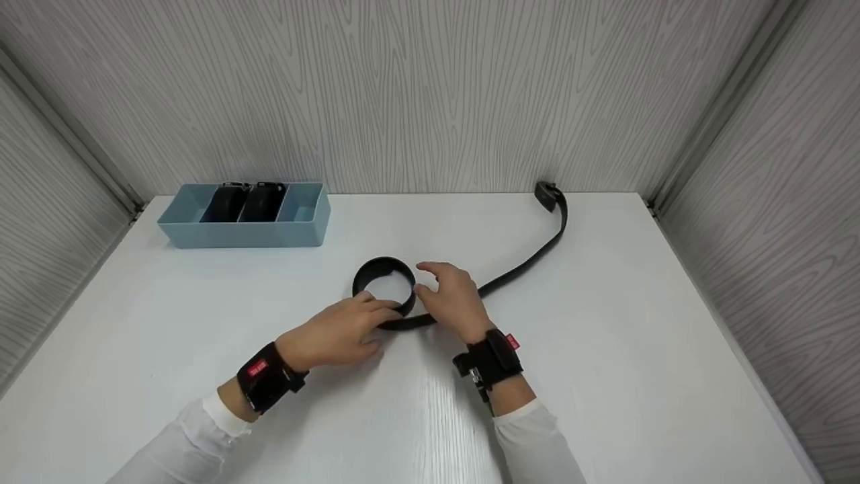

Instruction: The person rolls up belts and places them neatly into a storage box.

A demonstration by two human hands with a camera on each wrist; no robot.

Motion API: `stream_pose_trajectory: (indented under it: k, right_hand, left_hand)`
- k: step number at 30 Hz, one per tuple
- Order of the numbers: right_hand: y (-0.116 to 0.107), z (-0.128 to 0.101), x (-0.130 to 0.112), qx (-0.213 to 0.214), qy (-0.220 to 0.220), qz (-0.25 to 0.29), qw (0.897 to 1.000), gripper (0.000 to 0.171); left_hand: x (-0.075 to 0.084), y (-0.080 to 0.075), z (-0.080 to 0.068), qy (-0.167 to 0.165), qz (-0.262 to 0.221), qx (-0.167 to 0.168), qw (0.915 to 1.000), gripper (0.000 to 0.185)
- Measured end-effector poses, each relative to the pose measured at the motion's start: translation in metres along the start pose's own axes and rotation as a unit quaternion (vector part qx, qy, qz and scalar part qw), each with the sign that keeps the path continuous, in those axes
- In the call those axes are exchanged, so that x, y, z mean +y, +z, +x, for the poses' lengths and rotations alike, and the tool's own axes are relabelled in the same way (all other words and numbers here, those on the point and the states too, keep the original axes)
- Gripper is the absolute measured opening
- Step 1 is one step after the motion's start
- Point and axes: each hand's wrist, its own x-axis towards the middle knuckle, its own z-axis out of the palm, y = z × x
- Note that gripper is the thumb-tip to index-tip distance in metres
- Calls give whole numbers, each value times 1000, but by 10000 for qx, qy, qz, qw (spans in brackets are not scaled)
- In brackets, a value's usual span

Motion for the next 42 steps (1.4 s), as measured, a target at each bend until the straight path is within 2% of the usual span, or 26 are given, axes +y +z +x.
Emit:
stream_pose_trajectory:
  k: [2,4,6,8,10,12,15,17,22,27,31,35,38,42]
  right_hand:
    - [2,2,-1,-162,1,-248,9996,42]
    - [4,3,-3,-347,51,-431,9985,42]
    - [7,3,-4,-499,107,-561,9971,43]
    - [10,3,-5,-577,132,-632,9962,45]
    - [12,2,-4,-634,205,-665,9956,48]
    - [14,1,-3,-653,287,-692,9950,51]
    - [16,-1,0,-670,410,-708,9944,53]
    - [17,-1,1,-661,351,-760,9943,45]
    - [17,0,1,-739,226,-838,9935,18]
    - [13,2,1,-793,191,-984,9918,19]
    - [12,3,2,-465,242,-1011,9935,23]
    - [11,6,6,117,374,-815,9959,27]
    - [9,7,6,375,578,-392,9969,32]
    - [6,7,7,588,736,89,9955,41]
  left_hand:
    - [4,-2,-5,179,-214,195,9994,30]
    - [4,-6,-6,79,-531,336,9980,28]
    - [0,-11,-4,-246,-747,552,9954,25]
    - [-7,-15,2,-785,-803,822,9903,23]
    - [-14,-17,9,-1364,-713,952,9835,24]
    - [-19,-15,13,-1746,-638,911,9783,28]
    - [-22,-10,18,-1963,-731,651,9756,37]
    - [-22,-7,18,-1981,-861,492,9752,43]
    - [-22,-2,19,-2094,-914,330,9730,53]
    - [-26,-1,22,-2065,-1060,294,9722,54]
    - [-27,-3,21,-1858,-1350,594,9715,48]
    - [-26,-4,22,-1512,-1673,950,9696,52]
    - [-24,-3,22,-1277,-1912,1167,9662,54]
    - [-21,2,25,-1125,-2028,1515,9609,55]
